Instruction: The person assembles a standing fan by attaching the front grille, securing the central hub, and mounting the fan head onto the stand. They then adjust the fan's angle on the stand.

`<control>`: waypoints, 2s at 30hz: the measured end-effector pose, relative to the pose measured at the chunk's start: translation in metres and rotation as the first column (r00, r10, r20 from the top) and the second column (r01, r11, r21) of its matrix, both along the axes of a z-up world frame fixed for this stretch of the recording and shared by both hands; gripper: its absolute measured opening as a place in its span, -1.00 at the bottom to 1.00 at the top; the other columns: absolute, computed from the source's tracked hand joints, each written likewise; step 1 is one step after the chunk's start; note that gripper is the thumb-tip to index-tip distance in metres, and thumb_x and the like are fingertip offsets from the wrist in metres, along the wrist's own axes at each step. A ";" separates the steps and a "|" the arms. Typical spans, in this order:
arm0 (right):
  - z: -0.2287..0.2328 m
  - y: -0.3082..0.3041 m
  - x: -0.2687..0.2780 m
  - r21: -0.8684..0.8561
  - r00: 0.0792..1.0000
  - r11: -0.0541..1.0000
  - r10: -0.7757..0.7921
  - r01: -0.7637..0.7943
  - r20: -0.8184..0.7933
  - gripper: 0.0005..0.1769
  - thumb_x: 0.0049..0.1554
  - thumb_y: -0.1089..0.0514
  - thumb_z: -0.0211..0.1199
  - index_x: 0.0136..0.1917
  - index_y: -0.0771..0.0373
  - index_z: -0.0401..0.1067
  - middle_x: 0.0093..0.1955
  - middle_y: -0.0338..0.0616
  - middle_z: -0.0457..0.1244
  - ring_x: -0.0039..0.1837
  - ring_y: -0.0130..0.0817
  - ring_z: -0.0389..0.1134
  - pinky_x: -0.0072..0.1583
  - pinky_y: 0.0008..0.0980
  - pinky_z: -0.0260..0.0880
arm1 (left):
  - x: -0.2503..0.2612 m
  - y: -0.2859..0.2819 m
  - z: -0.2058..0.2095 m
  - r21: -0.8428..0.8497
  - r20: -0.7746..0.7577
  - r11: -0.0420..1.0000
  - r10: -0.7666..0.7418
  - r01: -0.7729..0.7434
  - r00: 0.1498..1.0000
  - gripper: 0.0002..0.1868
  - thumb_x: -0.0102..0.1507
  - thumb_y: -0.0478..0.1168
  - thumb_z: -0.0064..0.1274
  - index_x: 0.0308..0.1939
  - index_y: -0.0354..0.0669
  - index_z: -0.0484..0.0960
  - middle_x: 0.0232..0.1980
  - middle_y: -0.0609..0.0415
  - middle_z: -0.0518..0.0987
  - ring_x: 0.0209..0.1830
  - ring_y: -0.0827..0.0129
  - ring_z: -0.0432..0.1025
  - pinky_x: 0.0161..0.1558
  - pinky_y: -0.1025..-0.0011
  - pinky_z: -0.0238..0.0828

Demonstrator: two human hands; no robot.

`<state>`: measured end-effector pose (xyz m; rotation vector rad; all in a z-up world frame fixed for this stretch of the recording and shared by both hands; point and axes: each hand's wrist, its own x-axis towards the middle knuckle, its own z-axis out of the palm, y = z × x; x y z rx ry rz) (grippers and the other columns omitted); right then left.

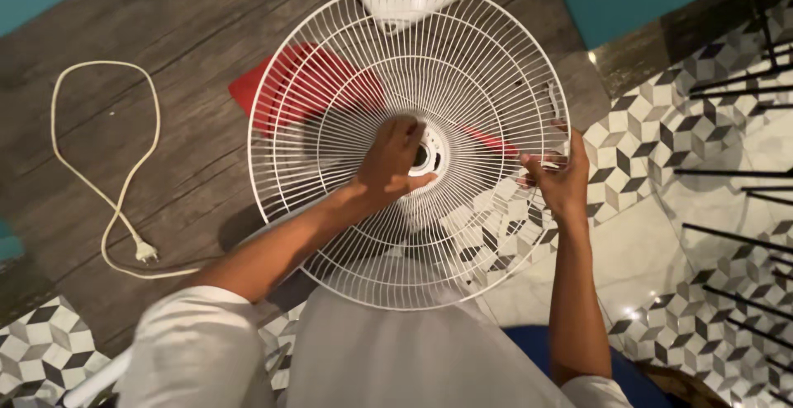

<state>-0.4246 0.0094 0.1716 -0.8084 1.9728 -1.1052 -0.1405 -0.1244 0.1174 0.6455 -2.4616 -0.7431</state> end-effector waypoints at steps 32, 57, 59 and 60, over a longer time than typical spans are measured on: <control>-0.007 -0.003 -0.026 0.061 1.000 0.998 0.021 -0.022 0.013 -0.21 0.09 0.45 0.38 0.49 0.22 0.13 -0.19 -0.08 0.32 -0.17 -0.38 0.43 -0.21 -0.36 0.56 | -0.046 -0.064 -0.025 -0.102 -0.269 0.694 -0.709 0.713 0.651 -0.22 -0.13 -0.03 0.47 0.00 -0.55 0.60 -0.01 -0.13 0.38 0.07 0.08 0.31 0.15 0.19 0.38; -0.002 0.010 -0.020 0.030 1.000 0.999 0.010 -0.010 0.005 -0.26 0.11 0.45 0.38 0.47 0.22 0.17 -0.16 -0.06 0.34 -0.15 -0.34 0.45 -0.20 -0.32 0.59 | -0.007 0.017 0.004 -0.113 -0.105 0.988 -0.118 0.106 0.987 -0.34 -0.07 -0.09 0.41 -0.04 -0.48 0.57 0.13 -0.19 0.37 0.21 -0.03 0.24 0.25 0.00 0.27; -0.001 0.010 -0.021 0.030 1.000 0.999 0.028 -0.028 -0.009 -0.26 0.11 0.45 0.39 0.47 0.23 0.18 -0.17 -0.08 0.34 -0.14 -0.36 0.45 -0.19 -0.32 0.59 | -0.006 0.004 -0.003 -0.352 -0.152 0.921 -0.232 0.167 0.961 -0.46 -0.14 -0.08 0.38 -0.17 -0.24 0.58 0.16 -0.16 0.40 0.24 0.04 0.25 0.30 -0.02 0.25; -0.001 0.010 -0.022 0.027 1.000 0.999 0.025 -0.025 -0.003 -0.26 0.11 0.45 0.39 0.47 0.23 0.18 -0.19 -0.08 0.33 -0.16 -0.36 0.44 -0.20 -0.32 0.58 | -0.008 0.000 -0.005 -0.217 -0.122 0.956 -0.226 0.197 0.966 -0.42 -0.10 -0.06 0.36 -0.11 -0.33 0.59 0.13 -0.15 0.40 0.23 0.05 0.26 0.31 0.01 0.27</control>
